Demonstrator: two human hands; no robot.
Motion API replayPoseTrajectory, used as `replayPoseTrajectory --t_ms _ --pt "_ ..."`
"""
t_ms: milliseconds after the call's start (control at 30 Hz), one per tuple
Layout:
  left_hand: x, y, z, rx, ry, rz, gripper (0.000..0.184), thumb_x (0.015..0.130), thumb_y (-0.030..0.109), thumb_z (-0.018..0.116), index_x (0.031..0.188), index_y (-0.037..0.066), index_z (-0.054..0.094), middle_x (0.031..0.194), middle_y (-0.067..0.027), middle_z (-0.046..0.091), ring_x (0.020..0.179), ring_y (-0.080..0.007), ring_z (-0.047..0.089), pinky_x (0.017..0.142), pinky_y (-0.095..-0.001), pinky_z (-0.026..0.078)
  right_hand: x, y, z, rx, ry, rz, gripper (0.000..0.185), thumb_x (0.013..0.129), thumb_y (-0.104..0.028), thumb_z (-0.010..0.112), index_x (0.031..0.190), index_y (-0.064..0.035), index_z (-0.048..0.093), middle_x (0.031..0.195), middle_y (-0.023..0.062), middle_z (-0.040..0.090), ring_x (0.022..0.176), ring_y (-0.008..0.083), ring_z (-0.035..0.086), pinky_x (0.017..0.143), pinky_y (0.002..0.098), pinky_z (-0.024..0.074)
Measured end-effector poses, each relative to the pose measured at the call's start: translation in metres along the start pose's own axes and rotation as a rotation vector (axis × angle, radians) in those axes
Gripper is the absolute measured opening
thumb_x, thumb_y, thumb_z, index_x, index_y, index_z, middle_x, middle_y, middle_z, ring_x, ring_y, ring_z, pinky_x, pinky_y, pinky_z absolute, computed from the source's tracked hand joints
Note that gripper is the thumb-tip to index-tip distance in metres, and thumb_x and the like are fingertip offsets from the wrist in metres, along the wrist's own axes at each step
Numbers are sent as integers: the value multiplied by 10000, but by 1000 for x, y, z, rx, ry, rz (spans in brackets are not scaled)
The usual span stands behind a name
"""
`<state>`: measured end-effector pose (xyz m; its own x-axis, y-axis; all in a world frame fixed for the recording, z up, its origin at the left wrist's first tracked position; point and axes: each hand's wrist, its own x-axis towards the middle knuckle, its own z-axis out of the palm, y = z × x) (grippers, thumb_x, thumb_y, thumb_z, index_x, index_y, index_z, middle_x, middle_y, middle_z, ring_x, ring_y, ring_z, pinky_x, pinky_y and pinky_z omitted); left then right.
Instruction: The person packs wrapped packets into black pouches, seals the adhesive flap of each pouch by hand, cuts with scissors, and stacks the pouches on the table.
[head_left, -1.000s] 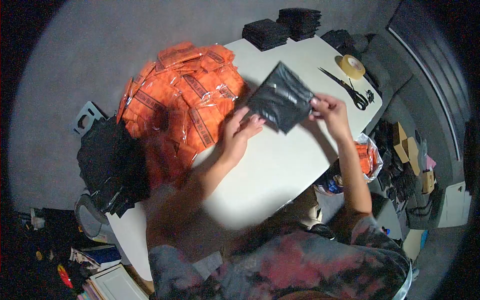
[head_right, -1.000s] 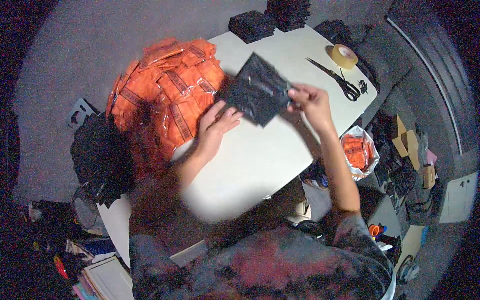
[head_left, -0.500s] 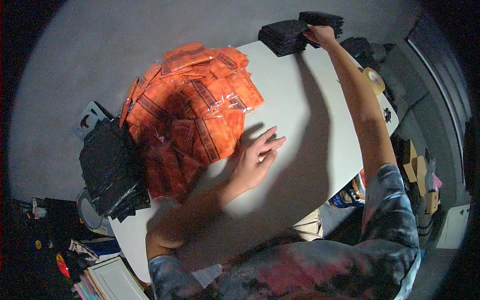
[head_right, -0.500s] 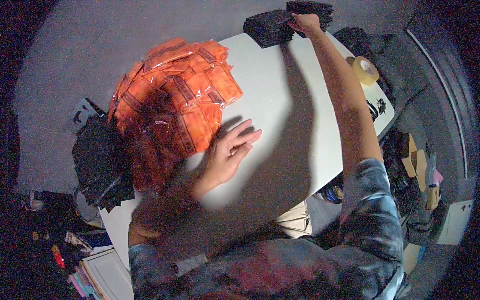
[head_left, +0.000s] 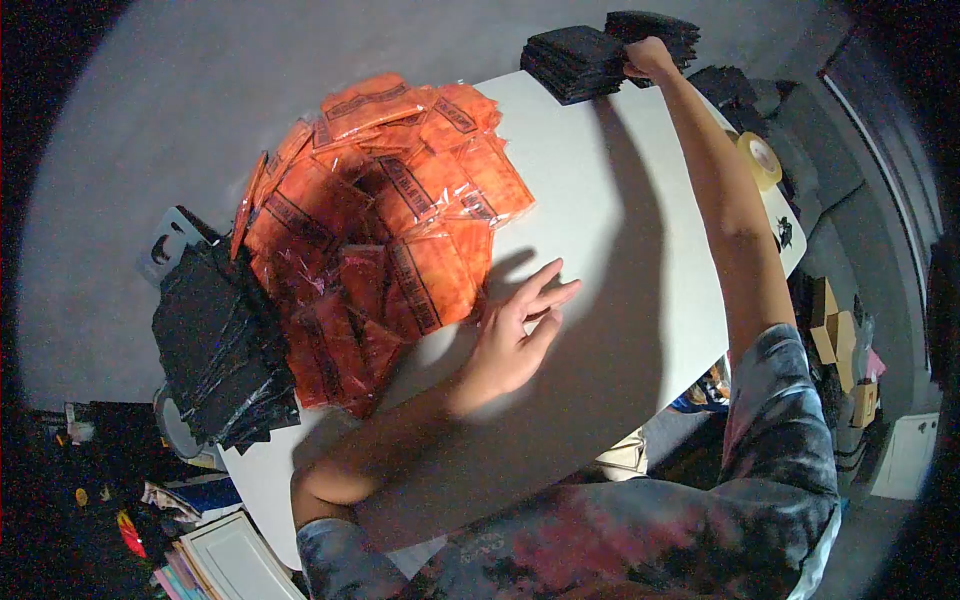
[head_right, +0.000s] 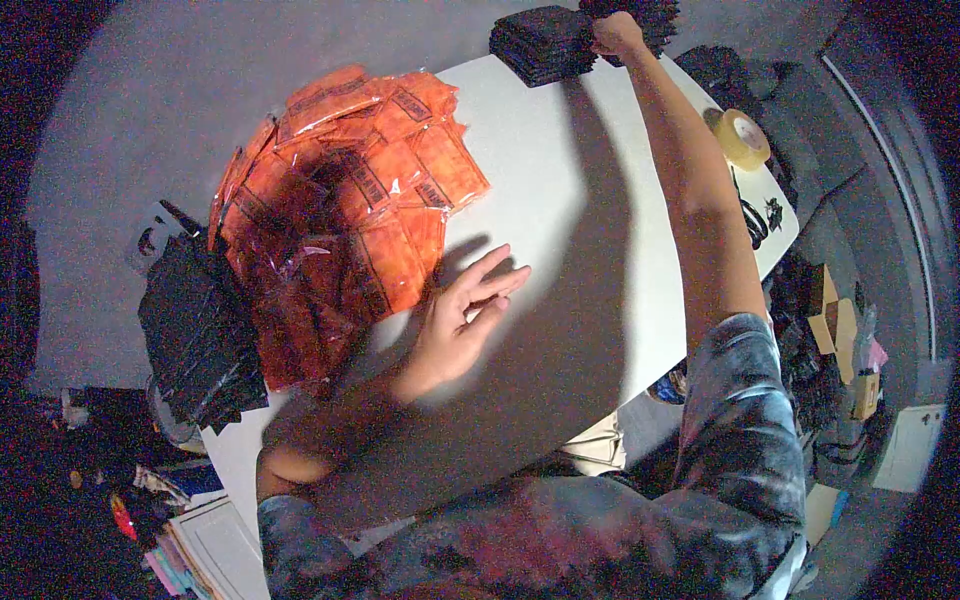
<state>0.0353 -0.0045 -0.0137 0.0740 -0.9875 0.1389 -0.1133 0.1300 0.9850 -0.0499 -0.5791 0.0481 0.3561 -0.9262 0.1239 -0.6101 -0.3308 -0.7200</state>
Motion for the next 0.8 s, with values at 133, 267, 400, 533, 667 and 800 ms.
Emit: replayPoseTrajectory --t_ms 133,267,400,533,667,800 --pt "-1 3 -2 78 12 20 541 1060 136 549 1566 36 384 1389 -102 679 1282 -189 627 1095 -326 437 -31 -34 4 -574 265 -172 422 971 -347 614 962 61 720 892 212 732 795 383 752 669 458 644" --pt "-2 17 -2 49 -7 -129 548 1060 133 546 1575 56 375 1411 -88 667 1245 -160 628 1071 -320 450 16 -71 34 -948 139 -464 738 971 -685 429 1140 -42 750 1341 282 644 1389 486 485 1145 614 366" --pt "-3 12 -3 25 -12 -43 588 1042 80 562 1591 65 355 1434 -101 650 1271 -161 595 1079 -339 441 11 -92 80 -673 -11 -50 1036 886 -911 263 1309 -66 686 1576 239 455 1507 451 345 1218 643 219" --pt "-3 7 -3 65 -7 -19 632 1008 40 581 1593 67 344 1393 -154 661 1246 -232 645 1051 -368 475 -21 -93 91 -729 100 76 1199 832 -946 315 1602 -27 343 1620 194 413 1495 395 398 1212 621 257" --pt "0 13 -2 167 3 96 642 997 34 593 1590 70 349 1371 -178 669 1195 -257 687 997 -365 511 -31 -90 89 -633 111 89 1182 834 -935 340 1577 -17 391 1607 201 430 1477 390 430 1196 598 302" --pt "-1 13 -1 92 -9 41 637 998 32 589 1588 69 351 1369 -182 669 1193 -274 690 987 -366 517 -44 -96 89 -683 116 51 1191 833 -937 339 1556 7 410 1584 203 462 1455 386 462 1183 591 324"
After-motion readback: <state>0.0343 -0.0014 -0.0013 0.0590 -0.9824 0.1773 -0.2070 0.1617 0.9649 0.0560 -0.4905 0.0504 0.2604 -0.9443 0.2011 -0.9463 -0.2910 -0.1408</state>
